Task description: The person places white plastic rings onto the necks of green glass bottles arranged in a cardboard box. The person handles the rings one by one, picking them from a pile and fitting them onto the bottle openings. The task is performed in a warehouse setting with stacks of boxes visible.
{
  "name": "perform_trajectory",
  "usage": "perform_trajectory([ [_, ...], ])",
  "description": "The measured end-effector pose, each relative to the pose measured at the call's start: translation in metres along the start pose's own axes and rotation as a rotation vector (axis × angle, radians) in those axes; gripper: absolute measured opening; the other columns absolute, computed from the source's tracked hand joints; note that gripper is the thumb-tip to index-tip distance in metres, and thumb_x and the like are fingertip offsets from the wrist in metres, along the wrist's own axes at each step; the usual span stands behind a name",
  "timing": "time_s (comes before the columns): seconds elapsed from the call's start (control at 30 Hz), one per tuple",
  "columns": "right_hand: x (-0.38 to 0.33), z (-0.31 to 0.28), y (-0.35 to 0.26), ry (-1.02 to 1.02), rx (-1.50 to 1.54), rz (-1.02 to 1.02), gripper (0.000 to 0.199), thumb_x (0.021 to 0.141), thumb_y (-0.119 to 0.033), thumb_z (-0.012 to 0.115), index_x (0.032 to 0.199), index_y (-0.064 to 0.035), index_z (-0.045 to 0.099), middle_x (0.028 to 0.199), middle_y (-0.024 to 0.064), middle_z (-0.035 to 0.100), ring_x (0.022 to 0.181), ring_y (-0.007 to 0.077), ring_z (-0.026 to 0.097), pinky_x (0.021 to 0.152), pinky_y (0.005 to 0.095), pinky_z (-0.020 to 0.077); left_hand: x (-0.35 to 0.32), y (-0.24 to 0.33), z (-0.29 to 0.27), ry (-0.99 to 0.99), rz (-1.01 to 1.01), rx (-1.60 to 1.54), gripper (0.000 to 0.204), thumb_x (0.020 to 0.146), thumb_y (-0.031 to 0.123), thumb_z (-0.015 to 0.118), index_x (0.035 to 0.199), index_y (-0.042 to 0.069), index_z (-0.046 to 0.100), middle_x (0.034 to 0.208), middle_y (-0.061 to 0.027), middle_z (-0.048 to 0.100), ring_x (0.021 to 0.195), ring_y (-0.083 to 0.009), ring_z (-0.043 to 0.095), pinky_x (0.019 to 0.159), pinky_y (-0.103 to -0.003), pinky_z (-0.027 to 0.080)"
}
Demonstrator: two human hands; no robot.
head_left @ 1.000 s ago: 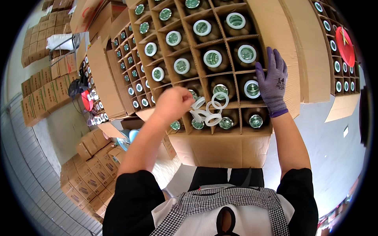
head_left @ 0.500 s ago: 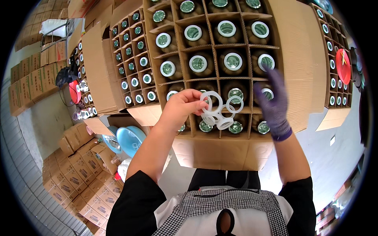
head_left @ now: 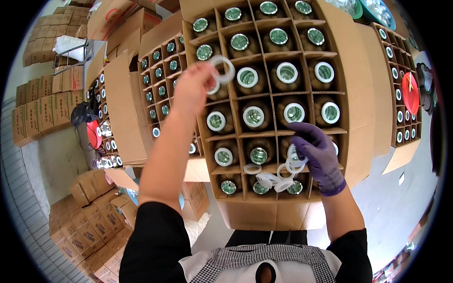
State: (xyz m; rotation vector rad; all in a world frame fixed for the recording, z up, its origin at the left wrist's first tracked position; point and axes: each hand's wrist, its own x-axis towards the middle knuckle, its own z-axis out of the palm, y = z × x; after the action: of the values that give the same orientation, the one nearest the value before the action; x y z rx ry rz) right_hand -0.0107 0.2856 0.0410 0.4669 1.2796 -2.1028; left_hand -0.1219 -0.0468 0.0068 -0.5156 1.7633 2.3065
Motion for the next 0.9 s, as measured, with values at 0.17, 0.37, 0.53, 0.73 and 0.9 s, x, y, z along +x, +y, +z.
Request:
perform_trajectory([
  [0.17,0.001,-0.036,-0.005,0.377,-0.237,-0.317,0.027,0.094,-0.005,0.059,0.12,-0.0003,0.064,0.108,0.0042,0.067,0.084,0.0065,0.058,0.07,0.0193,0.0472,0.143,0.042,-0.04,0.128,-0.021,0.112,0.013,0.095,0.017,0.064,0.102,0.007,0.061,0.092,-0.0028,0.069,0.08,-0.0127,0.063,0.076,-0.029,0.051],
  [0.37,0.03,-0.117,-0.012,0.626,-0.188,-0.481,0.028,0.098,-0.012,0.058,0.122,-0.0005,0.064,0.081,-0.0051,0.053,0.065,0.001,0.044,0.057,0.016,0.0359,0.211,0.049,-0.039,0.292,-0.078,0.471,0.019,0.09,0.023,0.071,0.097,0.006,0.066,0.091,-0.0028,0.07,0.08,-0.0119,0.065,0.072,-0.029,0.051],
  [0.53,0.034,-0.121,0.0,0.624,-0.208,-0.456,0.03,0.098,-0.012,0.057,0.124,0.0022,0.061,0.082,-0.0046,0.053,0.062,0.0006,0.043,0.055,0.0152,0.0357,0.229,0.046,-0.048,0.445,0.055,1.235,0.02,0.083,0.021,0.078,0.086,0.004,0.068,0.073,-0.0034,0.069,0.063,-0.0116,0.063,0.062,-0.029,0.051],
  [0.73,0.032,-0.126,-0.001,0.608,-0.201,-0.475,0.03,0.097,-0.012,0.058,0.124,0.0023,0.061,0.083,-0.0041,0.053,0.062,0.0004,0.044,0.054,0.0151,0.0365,0.216,0.048,-0.062,0.425,0.085,1.372,0.027,0.081,0.025,0.077,0.1,0.007,0.071,0.103,-0.0127,0.07,0.099,-0.0293,0.066,0.086,-0.04,0.052],
  [0.9,0.034,-0.126,0.0,0.605,-0.165,-0.466,0.03,0.098,-0.01,0.057,0.124,0.0027,0.06,0.084,-0.0036,0.054,0.062,0.0004,0.043,0.054,0.015,0.0364,0.2,0.039,-0.054,0.087,0.822,1.868,0.032,0.083,0.024,0.073,0.111,0.009,0.069,0.117,-0.0118,0.063,0.112,-0.0302,0.06,0.096,-0.04,0.048],
])
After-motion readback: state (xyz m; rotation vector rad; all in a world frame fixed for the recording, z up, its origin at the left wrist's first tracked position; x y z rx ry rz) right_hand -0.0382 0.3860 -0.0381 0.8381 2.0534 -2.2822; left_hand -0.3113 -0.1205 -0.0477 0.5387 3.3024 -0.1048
